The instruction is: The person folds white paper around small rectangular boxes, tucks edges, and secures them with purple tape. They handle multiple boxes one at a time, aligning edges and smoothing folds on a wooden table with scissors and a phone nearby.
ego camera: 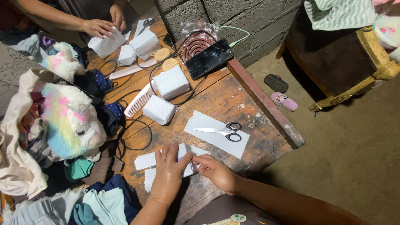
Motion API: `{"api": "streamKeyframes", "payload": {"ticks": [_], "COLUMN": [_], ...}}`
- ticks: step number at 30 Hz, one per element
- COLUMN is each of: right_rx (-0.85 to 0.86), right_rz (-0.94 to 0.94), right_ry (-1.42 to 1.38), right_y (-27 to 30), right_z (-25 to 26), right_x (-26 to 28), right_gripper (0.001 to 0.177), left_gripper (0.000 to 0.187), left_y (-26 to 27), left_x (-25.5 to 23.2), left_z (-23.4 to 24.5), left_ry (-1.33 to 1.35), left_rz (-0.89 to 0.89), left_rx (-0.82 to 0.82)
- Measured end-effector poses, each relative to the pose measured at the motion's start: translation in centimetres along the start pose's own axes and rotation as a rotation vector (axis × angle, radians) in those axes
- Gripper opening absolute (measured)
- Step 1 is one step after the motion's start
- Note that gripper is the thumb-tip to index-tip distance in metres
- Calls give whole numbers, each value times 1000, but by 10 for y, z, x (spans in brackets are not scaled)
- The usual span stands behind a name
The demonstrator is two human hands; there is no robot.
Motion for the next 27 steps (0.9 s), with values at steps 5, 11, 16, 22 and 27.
{"api": "streamKeyframes", "payload": {"ticks": [5,11,16,22,27], "right_rx": [-13,-240,-78,64,70], "right_rz": [-203,616,809,517,278], "right_ry": [-192,878,1210,1513,1367], "right_y": [-12,9,24,9,18], "right_z": [9,46,9,4,25], "right_x": [-18,54,55,40,46], "right_gripper": [55,47,51,66,55], "left_gripper": [40,39,41,40,42], "left_y": [-3,-1,-2,-1,1], "left_x": [-4,-2,-2,1,2], "left_z": [-2,-5,-5,-6,-9], "left_ry": [-37,-37,-27,-24,-21], "left_rz": [-41,-45,-43,-13,12], "left_rx": [-13,0,-14,10,17]}}
Point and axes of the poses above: each hand's wrist, its own y-axis away from the middle knuckle, its own z-axis out of the back of the hand, x = y × z, the point moved 9 cm from there along -y, towards the middle knuckle, and after that the axes turned 11 degrees about -x, right-handed, at the moved point
